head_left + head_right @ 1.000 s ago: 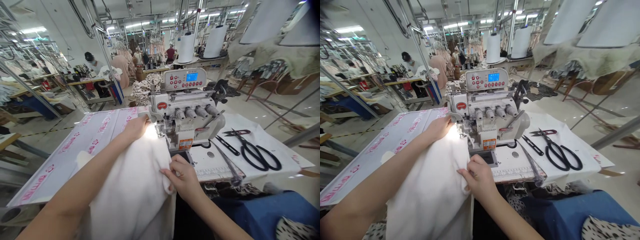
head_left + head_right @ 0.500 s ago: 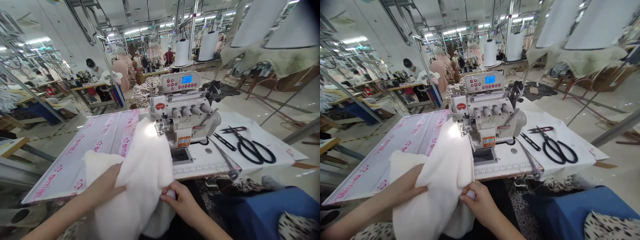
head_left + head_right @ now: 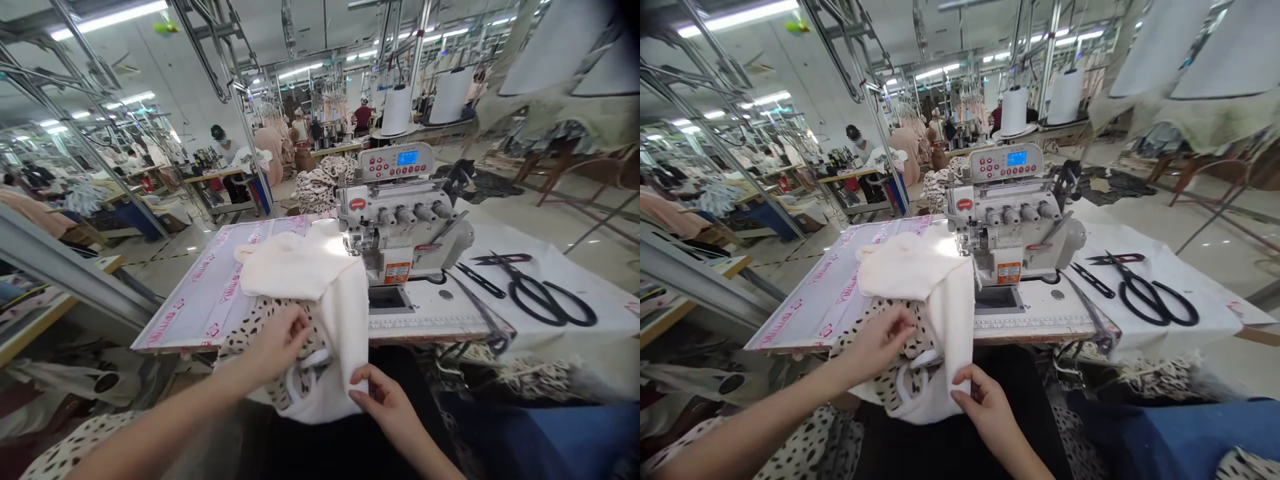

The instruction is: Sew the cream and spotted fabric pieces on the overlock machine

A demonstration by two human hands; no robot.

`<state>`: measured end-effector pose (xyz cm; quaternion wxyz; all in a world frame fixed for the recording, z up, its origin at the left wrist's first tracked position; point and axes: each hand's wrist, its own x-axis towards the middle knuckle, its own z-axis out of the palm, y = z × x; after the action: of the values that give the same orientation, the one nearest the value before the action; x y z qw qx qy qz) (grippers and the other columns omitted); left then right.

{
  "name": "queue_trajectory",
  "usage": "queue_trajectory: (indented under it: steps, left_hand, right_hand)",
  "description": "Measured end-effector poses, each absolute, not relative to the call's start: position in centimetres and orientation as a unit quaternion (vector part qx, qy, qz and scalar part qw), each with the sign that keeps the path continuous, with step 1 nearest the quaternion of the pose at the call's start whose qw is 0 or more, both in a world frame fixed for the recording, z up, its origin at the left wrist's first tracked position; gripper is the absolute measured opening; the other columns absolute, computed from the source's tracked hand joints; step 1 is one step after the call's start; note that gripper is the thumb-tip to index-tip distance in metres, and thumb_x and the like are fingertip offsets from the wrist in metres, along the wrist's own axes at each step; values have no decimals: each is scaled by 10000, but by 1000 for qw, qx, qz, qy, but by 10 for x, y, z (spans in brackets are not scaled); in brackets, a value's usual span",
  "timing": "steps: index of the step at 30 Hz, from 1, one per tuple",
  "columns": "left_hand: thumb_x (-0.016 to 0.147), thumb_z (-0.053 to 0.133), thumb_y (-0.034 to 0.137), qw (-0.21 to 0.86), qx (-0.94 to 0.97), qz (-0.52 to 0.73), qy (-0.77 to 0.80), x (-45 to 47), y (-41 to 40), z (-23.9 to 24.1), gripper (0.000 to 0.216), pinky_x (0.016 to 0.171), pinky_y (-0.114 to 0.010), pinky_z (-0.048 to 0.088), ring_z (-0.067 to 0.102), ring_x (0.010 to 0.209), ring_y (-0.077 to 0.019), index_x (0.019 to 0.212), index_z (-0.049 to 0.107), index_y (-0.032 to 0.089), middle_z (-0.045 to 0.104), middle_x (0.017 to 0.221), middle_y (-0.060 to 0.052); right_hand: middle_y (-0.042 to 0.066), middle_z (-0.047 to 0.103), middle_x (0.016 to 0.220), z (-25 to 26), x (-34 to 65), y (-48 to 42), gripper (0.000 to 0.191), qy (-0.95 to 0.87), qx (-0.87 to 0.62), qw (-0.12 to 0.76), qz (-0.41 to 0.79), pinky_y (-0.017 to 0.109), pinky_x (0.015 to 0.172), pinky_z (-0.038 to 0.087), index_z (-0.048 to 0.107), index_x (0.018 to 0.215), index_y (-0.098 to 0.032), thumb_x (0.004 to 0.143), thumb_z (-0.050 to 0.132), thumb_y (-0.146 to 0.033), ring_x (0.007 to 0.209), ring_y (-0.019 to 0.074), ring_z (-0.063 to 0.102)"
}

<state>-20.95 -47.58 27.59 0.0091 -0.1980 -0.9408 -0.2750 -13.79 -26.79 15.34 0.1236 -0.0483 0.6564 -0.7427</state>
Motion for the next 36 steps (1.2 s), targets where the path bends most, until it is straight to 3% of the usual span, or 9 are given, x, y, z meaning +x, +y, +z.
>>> queue_trajectory:
  steps: [4,8,12,15,18,24,29,33,36]
  left_hand:
    - [804,459,294,148,-122,-276,-942,-220,-486,230,360,938,-421,375,453,1087,-245,1141,434,169,492,1128,-115]
    - [734,555,340,260,-74,-294,-917,-282,-500,231,779,1090,-450,143,102,1327,-298,1351,164,69,149,1399,-206]
    - [698,534,199,280,-104,-358,-885,-340,-499,244,714,1105,-390,102,60,1344,-251,1335,236,73,94,1436,-173]
    - [684,510,157,217,-141,-386,-885,-372,-495,248,414,1012,-377,305,391,1188,-244,1095,525,112,469,1238,-128]
    - [724,509,202,151,-159,-422,-879,-390,-499,255,222,861,-357,417,554,927,-195,912,591,119,617,941,-72]
    - [800,377,492,81,-119,-485,-863,-373,-542,322,386,469,-237,342,343,396,-87,702,509,143,357,435,49]
    - [728,451,605,10,-104,-479,-872,-296,-559,354,460,405,-203,228,244,363,-62,615,472,160,266,397,64]
    - [721,537,504,-22,-119,-340,-933,-243,-536,304,344,602,-292,436,548,647,-172,809,593,176,605,705,-33]
    - [728,547,405,99,-152,-307,-934,-254,-517,259,548,958,-427,348,444,1135,-265,1212,450,169,496,1228,-119]
  right_hand:
    - [-36,442,652,146,-127,-270,221,635,-36,110,-764,221,545,335,513,750,-189,672,667,-327,595,120,423]
    - [-13,545,773,139,-123,-280,327,585,-19,86,-807,234,603,393,484,892,-221,665,699,-320,679,146,506]
    - [34,626,930,133,-122,-287,601,516,13,94,-851,308,728,442,382,1130,-265,647,721,-376,856,214,577]
    - [75,656,953,128,-124,-284,514,562,4,121,-818,361,781,438,542,1058,-205,636,710,-448,891,267,578]
    - [96,676,877,126,-127,-276,412,627,-41,135,-766,403,781,434,672,884,-159,693,626,-522,843,301,583]
    - [89,664,938,135,-125,-271,378,659,-105,116,-736,423,889,390,703,865,-181,752,565,-514,933,309,565]
    - [84,665,932,134,-122,-285,489,603,-95,168,-774,416,805,444,651,999,-168,655,665,-514,881,290,582]
    - [65,673,846,127,-120,-294,452,546,-75,220,-805,380,759,459,665,905,-149,592,729,-469,788,251,604]
    - [59,675,804,128,-117,-296,441,524,-85,266,-805,355,741,459,676,891,-135,585,742,-446,741,228,609]
